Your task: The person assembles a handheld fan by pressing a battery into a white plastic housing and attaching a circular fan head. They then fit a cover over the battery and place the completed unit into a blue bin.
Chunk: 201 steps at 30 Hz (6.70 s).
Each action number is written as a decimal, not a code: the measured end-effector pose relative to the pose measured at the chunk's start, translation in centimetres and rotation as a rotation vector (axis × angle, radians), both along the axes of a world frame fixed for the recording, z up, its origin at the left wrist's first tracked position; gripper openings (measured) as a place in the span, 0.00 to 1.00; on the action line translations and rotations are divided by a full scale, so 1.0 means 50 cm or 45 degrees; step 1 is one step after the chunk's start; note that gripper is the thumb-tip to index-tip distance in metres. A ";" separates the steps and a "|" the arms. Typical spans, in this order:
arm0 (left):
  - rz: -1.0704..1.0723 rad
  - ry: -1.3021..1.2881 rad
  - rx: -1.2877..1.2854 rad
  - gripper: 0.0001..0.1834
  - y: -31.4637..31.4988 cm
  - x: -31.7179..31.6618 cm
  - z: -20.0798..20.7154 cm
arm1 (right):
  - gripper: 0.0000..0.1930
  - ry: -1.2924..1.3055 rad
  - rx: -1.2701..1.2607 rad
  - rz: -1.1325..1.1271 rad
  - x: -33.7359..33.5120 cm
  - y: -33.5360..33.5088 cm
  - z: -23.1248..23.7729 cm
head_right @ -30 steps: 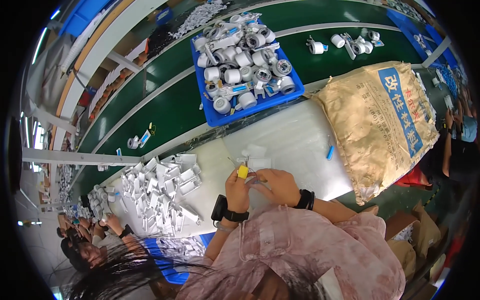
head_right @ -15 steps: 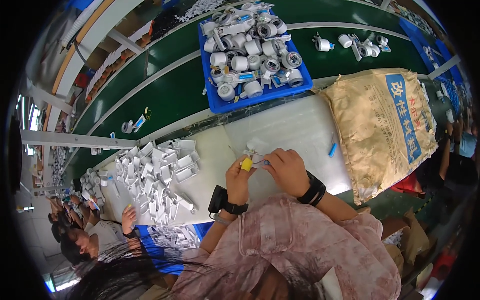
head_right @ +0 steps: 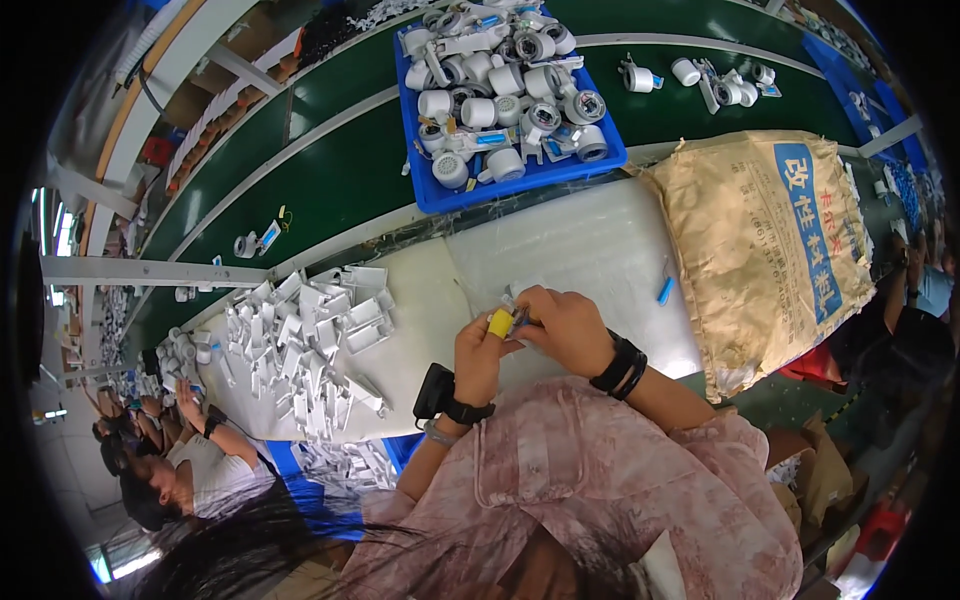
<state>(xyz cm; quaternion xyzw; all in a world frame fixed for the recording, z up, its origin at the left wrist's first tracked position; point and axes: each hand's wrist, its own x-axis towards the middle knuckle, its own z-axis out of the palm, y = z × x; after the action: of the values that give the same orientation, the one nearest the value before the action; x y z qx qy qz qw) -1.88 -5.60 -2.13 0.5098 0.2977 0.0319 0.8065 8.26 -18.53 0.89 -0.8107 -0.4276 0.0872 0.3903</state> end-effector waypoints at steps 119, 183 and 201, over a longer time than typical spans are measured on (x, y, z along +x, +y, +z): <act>-0.921 -0.278 -0.082 0.21 -0.010 -0.034 0.035 | 0.27 1.469 0.873 -0.073 0.040 -0.010 -0.042; -0.370 0.039 -0.280 0.15 0.178 0.046 0.062 | 0.29 2.202 0.485 0.329 0.091 0.100 -0.114; -0.004 -0.132 -0.003 0.09 0.111 0.012 0.061 | 0.40 0.719 0.467 -0.002 0.075 0.035 0.000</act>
<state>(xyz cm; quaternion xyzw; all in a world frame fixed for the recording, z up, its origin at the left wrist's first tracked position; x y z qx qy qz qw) -1.27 -0.04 0.94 0.5068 0.2546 0.0566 0.8216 12.02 -16.77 0.88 -0.6712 -0.3105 0.2295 0.6328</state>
